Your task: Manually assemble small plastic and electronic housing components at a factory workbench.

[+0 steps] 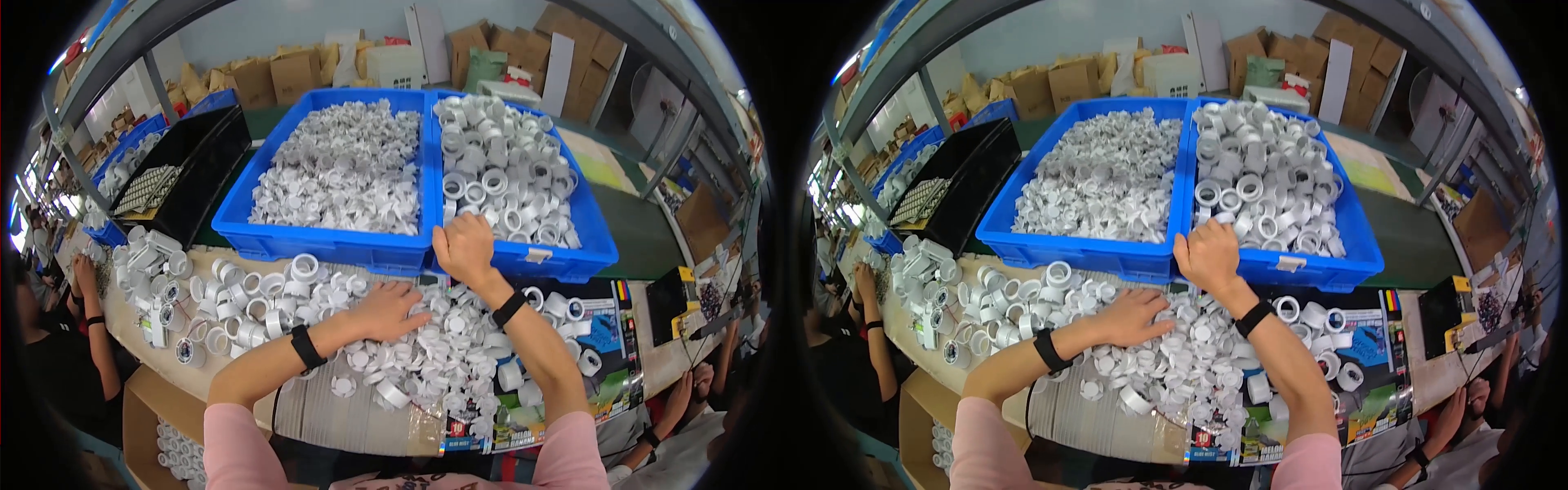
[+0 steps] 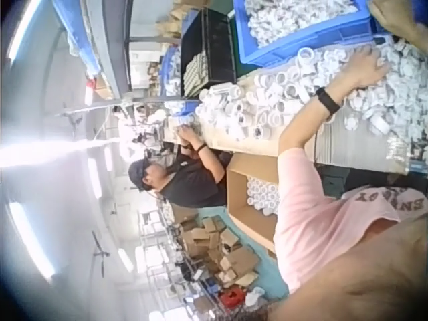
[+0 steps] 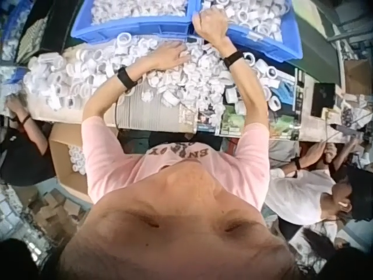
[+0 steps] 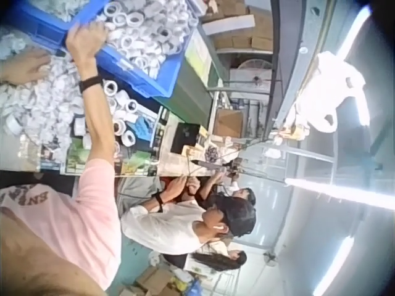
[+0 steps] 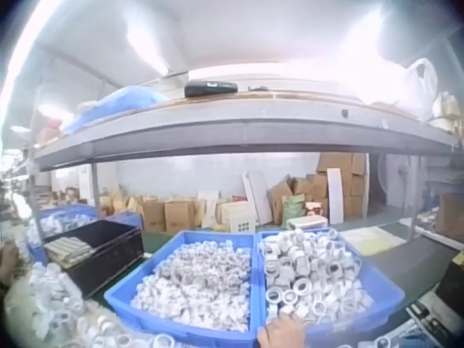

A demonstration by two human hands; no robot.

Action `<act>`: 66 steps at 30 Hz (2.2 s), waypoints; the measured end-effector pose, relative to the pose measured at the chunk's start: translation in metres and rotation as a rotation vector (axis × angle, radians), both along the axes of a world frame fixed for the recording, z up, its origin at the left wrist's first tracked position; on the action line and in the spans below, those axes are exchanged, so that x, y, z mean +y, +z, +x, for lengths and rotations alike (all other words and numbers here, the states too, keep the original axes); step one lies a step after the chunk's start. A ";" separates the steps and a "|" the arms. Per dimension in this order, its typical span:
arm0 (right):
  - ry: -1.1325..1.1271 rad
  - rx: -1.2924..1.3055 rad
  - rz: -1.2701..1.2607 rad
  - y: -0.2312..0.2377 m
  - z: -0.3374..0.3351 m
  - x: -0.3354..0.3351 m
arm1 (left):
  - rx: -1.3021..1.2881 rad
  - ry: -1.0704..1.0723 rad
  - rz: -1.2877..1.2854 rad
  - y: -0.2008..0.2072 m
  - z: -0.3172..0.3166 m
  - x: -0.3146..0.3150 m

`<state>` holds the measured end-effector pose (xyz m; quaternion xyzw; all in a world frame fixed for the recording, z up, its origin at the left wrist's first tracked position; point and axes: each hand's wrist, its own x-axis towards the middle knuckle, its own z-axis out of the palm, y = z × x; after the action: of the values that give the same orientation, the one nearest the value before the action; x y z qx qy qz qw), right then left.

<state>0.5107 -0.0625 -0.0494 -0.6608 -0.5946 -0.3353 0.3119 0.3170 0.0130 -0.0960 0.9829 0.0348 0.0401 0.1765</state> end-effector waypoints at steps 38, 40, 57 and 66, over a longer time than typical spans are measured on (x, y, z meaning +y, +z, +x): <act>-0.416 1.455 0.194 -0.008 0.180 -0.257 | -0.399 0.016 0.686 0.072 0.106 0.000; -0.412 1.439 0.303 0.000 0.175 -0.253 | -0.475 0.017 0.687 0.070 0.107 0.003; -0.243 1.268 0.429 -0.019 0.189 -0.256 | -0.507 -0.031 0.555 0.074 0.102 0.012; -0.238 1.229 0.412 -0.011 0.199 -0.258 | -0.486 -0.034 0.492 0.078 0.098 0.013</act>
<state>0.7092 -0.3208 -0.0609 -0.7199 -0.1548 -0.0365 0.6756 0.4154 0.0261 -0.0176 0.9582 -0.0351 0.2772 -0.0620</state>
